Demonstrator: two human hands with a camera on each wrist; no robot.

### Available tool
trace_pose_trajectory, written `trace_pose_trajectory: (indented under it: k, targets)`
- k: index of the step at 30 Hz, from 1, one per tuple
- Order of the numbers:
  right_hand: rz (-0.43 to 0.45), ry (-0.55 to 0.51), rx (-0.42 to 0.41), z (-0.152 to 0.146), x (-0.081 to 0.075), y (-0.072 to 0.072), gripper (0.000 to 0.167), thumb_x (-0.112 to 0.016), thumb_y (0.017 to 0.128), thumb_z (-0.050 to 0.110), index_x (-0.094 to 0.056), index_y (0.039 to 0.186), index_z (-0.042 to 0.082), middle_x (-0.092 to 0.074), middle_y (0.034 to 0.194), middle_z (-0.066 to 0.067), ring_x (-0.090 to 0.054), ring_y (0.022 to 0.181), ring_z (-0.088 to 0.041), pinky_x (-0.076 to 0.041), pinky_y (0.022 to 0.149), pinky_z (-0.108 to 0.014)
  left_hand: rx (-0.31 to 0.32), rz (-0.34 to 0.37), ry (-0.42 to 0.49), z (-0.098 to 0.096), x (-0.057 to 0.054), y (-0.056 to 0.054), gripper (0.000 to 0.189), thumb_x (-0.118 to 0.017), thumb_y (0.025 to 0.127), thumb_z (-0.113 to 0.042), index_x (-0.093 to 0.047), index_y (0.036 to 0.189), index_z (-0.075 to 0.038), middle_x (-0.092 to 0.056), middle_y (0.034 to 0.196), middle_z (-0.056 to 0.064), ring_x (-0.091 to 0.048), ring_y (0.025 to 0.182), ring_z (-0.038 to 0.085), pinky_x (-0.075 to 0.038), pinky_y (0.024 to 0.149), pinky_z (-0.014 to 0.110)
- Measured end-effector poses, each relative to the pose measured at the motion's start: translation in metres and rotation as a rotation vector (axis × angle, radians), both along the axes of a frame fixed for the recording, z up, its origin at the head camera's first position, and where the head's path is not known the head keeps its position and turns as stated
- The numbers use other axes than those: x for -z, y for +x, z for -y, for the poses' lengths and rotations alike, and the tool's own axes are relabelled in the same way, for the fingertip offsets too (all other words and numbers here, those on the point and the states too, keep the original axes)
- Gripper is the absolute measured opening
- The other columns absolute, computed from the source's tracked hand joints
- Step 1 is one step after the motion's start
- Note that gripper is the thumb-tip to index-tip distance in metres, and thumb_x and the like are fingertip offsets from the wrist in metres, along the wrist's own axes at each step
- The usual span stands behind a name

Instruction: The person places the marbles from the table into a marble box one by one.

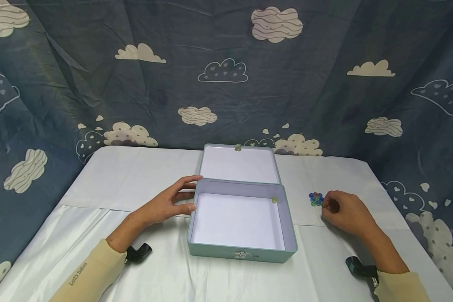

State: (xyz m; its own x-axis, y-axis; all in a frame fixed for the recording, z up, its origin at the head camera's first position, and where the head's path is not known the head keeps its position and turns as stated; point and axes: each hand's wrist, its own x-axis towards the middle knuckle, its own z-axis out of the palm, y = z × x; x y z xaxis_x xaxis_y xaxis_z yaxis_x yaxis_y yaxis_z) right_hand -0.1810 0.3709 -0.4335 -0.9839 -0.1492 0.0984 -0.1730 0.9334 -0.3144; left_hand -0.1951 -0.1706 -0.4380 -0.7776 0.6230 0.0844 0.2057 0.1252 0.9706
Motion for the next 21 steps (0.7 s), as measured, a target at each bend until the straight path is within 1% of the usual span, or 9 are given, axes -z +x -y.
trace_pose_trajectory:
  k: [7, 11, 16, 21]
  targets:
    - [0.027, 0.01, 0.003, 0.004, -0.002, 0.0, 0.011, -0.075, 0.082, 0.008, -0.068, 0.089, 0.009, -0.061, 0.078, 0.0, -0.054, 0.074, -0.021, -0.047, 0.064, -0.035, 0.006, -0.005, 0.009, 0.0, -0.001, 0.001, 0.078, -0.073, 0.102, -0.014, -0.031, 0.166, -0.029, -0.037, 0.162, 0.014, -0.04, 0.15, 0.044, -0.063, 0.094, 0.043]
    - [0.031, 0.012, -0.005, 0.005, -0.003, 0.0, 0.011, -0.075, 0.08, 0.007, -0.068, 0.088, 0.01, -0.061, 0.077, 0.0, -0.053, 0.074, -0.021, -0.046, 0.063, -0.036, 0.002, 0.002, 0.005, 0.0, -0.001, 0.0, 0.078, -0.074, 0.102, -0.015, -0.032, 0.166, -0.032, -0.038, 0.162, 0.011, -0.041, 0.151, 0.042, -0.063, 0.094, 0.043]
    - [0.015, 0.013, -0.005, 0.007, -0.004, 0.002, 0.013, -0.076, 0.079, 0.007, -0.068, 0.088, 0.01, -0.06, 0.076, 0.0, -0.053, 0.073, -0.021, -0.046, 0.062, -0.035, -0.007, 0.011, -0.007, 0.001, 0.0, 0.0, 0.078, -0.074, 0.102, -0.016, -0.033, 0.165, -0.036, -0.039, 0.162, 0.008, -0.042, 0.151, 0.038, -0.063, 0.094, 0.043]
    - [-0.017, 0.011, -0.012, 0.013, -0.009, 0.002, 0.015, -0.078, 0.079, 0.006, -0.068, 0.089, 0.01, -0.058, 0.076, 0.0, -0.052, 0.072, -0.021, -0.045, 0.061, -0.034, -0.011, 0.008, -0.012, 0.001, -0.001, 0.001, 0.078, -0.075, 0.102, -0.017, -0.033, 0.164, -0.037, -0.039, 0.162, 0.008, -0.043, 0.15, 0.037, -0.063, 0.094, 0.043]
